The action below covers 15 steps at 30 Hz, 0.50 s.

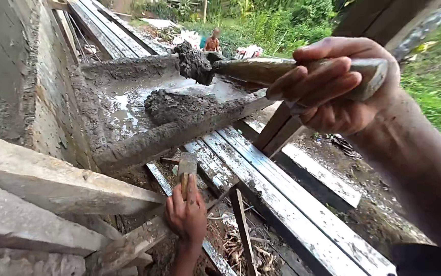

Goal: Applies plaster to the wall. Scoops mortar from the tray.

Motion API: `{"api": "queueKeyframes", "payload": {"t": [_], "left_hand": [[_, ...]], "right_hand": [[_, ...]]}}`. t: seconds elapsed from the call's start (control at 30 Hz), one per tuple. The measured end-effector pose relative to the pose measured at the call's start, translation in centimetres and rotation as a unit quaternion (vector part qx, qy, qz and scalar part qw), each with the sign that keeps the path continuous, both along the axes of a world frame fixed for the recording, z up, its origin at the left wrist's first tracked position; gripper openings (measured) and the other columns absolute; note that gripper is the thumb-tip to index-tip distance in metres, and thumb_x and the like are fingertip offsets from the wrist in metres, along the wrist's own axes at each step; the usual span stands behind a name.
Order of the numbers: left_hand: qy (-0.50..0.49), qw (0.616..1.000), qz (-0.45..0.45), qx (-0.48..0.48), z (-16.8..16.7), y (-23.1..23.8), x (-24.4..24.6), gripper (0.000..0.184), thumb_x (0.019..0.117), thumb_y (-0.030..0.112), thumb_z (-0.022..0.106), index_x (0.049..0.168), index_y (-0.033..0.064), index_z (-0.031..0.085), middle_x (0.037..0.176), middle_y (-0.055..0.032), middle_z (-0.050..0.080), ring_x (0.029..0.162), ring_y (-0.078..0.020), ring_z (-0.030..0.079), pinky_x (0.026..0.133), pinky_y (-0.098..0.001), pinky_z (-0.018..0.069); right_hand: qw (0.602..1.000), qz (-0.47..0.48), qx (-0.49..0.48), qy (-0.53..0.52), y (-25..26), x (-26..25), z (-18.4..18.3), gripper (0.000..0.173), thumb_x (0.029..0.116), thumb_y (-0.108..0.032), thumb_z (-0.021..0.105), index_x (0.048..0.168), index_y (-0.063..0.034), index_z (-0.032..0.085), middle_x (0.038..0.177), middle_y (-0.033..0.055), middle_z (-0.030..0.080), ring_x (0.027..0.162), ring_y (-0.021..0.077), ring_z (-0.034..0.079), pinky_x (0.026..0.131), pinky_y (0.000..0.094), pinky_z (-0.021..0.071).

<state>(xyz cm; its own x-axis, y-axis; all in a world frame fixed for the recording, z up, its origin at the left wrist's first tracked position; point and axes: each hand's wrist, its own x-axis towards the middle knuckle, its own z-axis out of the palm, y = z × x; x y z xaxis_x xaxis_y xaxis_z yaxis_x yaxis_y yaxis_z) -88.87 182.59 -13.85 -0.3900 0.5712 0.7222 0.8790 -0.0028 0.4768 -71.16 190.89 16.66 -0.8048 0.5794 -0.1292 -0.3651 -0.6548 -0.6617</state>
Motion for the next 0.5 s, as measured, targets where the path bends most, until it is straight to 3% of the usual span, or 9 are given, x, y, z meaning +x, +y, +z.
{"api": "queueKeyframes", "payload": {"t": [0.07,0.13,0.2,0.27,0.33,0.4,0.47,0.5], "left_hand": [[-0.038,0.999,-0.03,0.009,0.6,-0.4,-0.2,0.035,0.0911,0.018,0.067,0.124,0.0103,0.075,0.105,-0.0219,0.071,0.085,-0.0383,0.067,0.072,-0.0478,0.0534],[-0.13,0.986,-0.1,0.011,1.6,-1.3,-0.7,0.041,0.0923,0.017,0.067,0.13,0.0,0.068,0.113,-0.0275,0.068,0.099,-0.0414,0.066,0.085,-0.0519,0.0539],[-0.256,0.948,-0.187,0.03,2.7,-2.5,-0.6,0.051,0.0954,0.016,0.063,0.14,-0.0082,0.055,0.13,-0.0294,0.061,0.118,-0.0306,0.062,0.101,-0.0412,0.0507],[-0.399,0.868,-0.29,0.054,4.0,-4.1,0.6,0.057,0.0975,0.011,0.056,0.148,-0.0103,0.04,0.145,-0.0231,0.052,0.125,-0.0146,0.058,0.104,-0.0275,0.0492],[-0.509,0.775,-0.371,0.055,4.5,-6.1,2.6,0.058,0.0952,0.005,0.042,0.15,-0.009,0.031,0.138,-0.0083,0.055,0.116,-0.0042,0.06,0.098,-0.0244,0.0527],[-0.579,0.688,-0.437,0.027,4.2,-8.8,4.7,0.045,0.1031,0.002,0.025,0.147,-0.0078,0.028,0.128,0.0017,0.059,0.114,0.0028,0.06,0.098,-0.0207,0.0523],[-0.618,0.602,-0.504,-0.033,3.7,-10.5,7.1,0.042,0.1094,0.008,0.015,0.145,-0.0119,0.025,0.125,-0.0019,0.058,0.114,0.0045,0.057,0.097,-0.0161,0.0493],[-0.616,0.547,-0.56,-0.089,3.5,-10.9,8.8,0.045,0.1097,0.014,0.012,0.144,-0.0121,0.026,0.125,-0.0051,0.058,0.116,0.0007,0.057,0.099,-0.0182,0.0487]], "right_hand": [[1.0,-0.018,0.004,-0.002,-3.4,2.5,0.0,0.029,0.1017,-0.027,0.046,0.104,-0.0004,0.057,0.076,0.0033,0.057,0.049,0.0034,0.057,0.044,0.0123,0.0497],[0.999,-0.032,-0.011,0.004,-7.4,5.5,-0.3,0.031,0.1021,-0.029,0.046,0.112,-0.0009,0.055,0.083,0.0049,0.06,0.051,0.0038,0.058,0.045,0.0129,0.0513],[0.999,-0.05,-0.015,-0.001,-12.4,8.6,-1.0,0.03,0.1009,-0.029,0.049,0.112,-0.0023,0.055,0.084,0.0049,0.059,0.048,0.0044,0.057,0.042,0.0147,0.0515],[0.994,-0.112,0.003,-0.021,-18.3,11.8,-2.1,0.027,0.101,-0.027,0.05,0.106,-0.0022,0.058,0.076,0.0045,0.058,0.042,0.005,0.055,0.038,0.0156,0.0499],[0.984,-0.173,0.036,-0.019,-24.4,14.4,-3.3,0.021,0.0999,-0.022,0.049,0.106,-0.004,0.058,0.077,0.0044,0.057,0.044,0.0056,0.056,0.04,0.0152,0.05],[0.965,-0.252,0.071,-0.015,-30.9,16.0,-4.7,0.019,0.0987,-0.02,0.05,0.107,-0.007,0.061,0.074,0.0039,0.059,0.046,0.0064,0.057,0.041,0.0154,0.0498],[0.943,-0.315,0.11,0.016,-37.2,17.6,-6.2,0.019,0.0993,-0.018,0.049,0.111,-0.0079,0.06,0.081,0.0062,0.061,0.049,0.0083,0.059,0.044,0.0166,0.0504],[0.926,-0.356,0.123,0.025,-40.2,18.1,-7.0,0.022,0.0983,-0.016,0.05,0.115,-0.0062,0.06,0.081,0.0071,0.062,0.05,0.0092,0.061,0.045,0.017,0.0518]]}}
